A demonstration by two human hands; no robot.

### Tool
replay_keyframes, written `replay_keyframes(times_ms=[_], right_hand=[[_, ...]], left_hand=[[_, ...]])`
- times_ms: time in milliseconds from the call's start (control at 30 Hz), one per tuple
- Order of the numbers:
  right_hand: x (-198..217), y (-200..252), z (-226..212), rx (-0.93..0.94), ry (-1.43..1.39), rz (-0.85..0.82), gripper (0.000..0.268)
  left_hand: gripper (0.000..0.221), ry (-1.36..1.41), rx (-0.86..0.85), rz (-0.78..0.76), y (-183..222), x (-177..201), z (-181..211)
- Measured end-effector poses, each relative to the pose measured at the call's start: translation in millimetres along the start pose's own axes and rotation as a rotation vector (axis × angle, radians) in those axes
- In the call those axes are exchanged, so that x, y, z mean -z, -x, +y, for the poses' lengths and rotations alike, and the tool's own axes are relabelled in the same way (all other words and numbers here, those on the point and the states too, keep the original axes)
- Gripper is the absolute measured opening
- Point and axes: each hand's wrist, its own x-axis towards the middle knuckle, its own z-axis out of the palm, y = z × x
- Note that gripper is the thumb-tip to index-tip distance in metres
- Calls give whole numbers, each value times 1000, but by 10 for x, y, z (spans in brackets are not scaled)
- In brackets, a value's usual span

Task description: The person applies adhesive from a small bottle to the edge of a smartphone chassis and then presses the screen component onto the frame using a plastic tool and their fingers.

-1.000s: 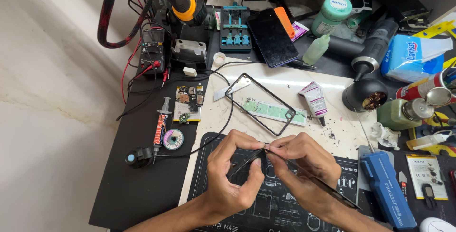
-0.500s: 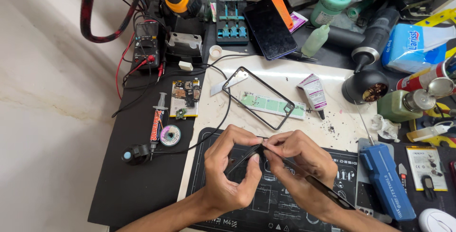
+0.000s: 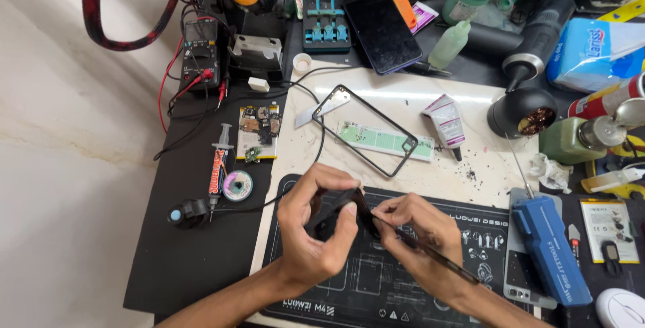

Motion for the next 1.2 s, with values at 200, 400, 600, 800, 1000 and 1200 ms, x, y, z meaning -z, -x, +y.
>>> replay_keyframes(times_ms=[200,400,600,800,1000,1200], right_hand=[[13,21,28,-398,15,-23,18],[16,10,0,-447,-42,-67,10],[96,-180,-239,-196,32,21,11],[-93,-480,-327,120,-76,22,18],[-165,-510,-368,37,-54,25,20],[-155,-485,-380,83,-45,25,20]], left_hand=[[19,56,123,62,-40,49,-40],[17,158,181,140,-96,111,-138],[18,229,285,174,-150,186,-219],[19,187,175,126,-37,126,-79],[20,59,91,77,1,131,-16],[22,53,42,51,26,126,-5]])
